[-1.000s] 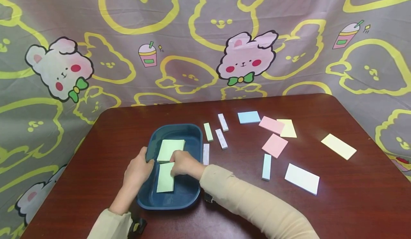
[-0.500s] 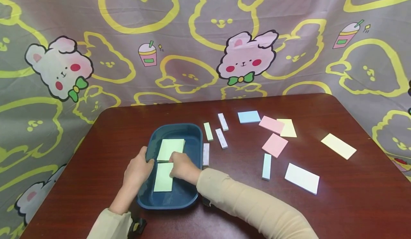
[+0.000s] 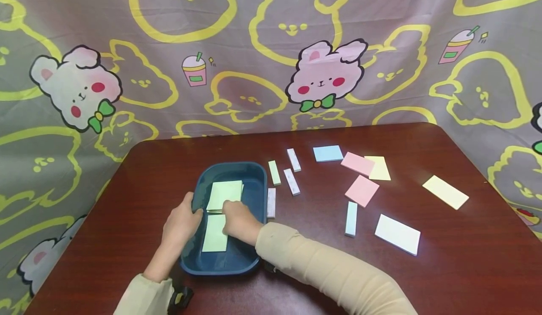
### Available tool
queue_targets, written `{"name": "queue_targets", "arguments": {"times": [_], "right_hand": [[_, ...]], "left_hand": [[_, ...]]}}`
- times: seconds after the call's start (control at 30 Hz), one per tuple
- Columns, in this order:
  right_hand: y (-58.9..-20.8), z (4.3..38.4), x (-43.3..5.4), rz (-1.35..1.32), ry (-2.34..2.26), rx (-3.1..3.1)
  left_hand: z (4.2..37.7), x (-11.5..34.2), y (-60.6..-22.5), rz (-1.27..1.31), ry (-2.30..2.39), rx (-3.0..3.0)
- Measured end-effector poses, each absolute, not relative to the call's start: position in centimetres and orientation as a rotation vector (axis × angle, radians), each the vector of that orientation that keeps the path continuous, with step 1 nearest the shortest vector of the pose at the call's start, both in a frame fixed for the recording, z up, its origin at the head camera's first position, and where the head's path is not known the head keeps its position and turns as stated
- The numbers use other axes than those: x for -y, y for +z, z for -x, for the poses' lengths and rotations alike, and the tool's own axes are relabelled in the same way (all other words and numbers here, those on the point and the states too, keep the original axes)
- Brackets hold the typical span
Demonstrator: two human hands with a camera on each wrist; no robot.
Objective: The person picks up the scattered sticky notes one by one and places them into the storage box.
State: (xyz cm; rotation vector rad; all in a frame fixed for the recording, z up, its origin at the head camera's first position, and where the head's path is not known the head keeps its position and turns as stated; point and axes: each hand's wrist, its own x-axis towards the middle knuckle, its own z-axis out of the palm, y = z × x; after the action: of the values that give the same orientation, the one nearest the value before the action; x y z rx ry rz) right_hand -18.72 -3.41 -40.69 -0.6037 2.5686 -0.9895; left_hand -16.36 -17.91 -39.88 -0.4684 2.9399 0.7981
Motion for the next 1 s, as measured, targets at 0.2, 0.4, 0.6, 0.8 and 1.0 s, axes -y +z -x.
{"name": "queue_targets", "arguments": {"times": [0.2, 0.4, 0.6, 0.8, 1.0], "right_hand": [[-40.93, 18.76, 3.47, 0.624, -0.987, -2.588], [-41.04, 18.87, 3.41, 0.637, -0.991, -2.596], [-41.01, 18.80, 3.33, 0.613, -0.998, -2.567], [-40.98, 18.77, 3.23, 0.625, -0.999, -2.542], [-40.97, 18.78, 3.24, 0.627, -1.037, -2.536]], "left_hand": [[16.44, 18.00, -40.00, 0.461, 0.797, -2.938], [16.49, 18.00, -40.10, 0.458, 0.817, -2.933], [16.45, 18.03, -40.09, 0.452, 0.812, -2.931], [16.39, 18.04, -40.08, 0.452, 0.813, -2.930], [16.45, 18.03, -40.04, 0.454, 0.809, -2.931]]}}
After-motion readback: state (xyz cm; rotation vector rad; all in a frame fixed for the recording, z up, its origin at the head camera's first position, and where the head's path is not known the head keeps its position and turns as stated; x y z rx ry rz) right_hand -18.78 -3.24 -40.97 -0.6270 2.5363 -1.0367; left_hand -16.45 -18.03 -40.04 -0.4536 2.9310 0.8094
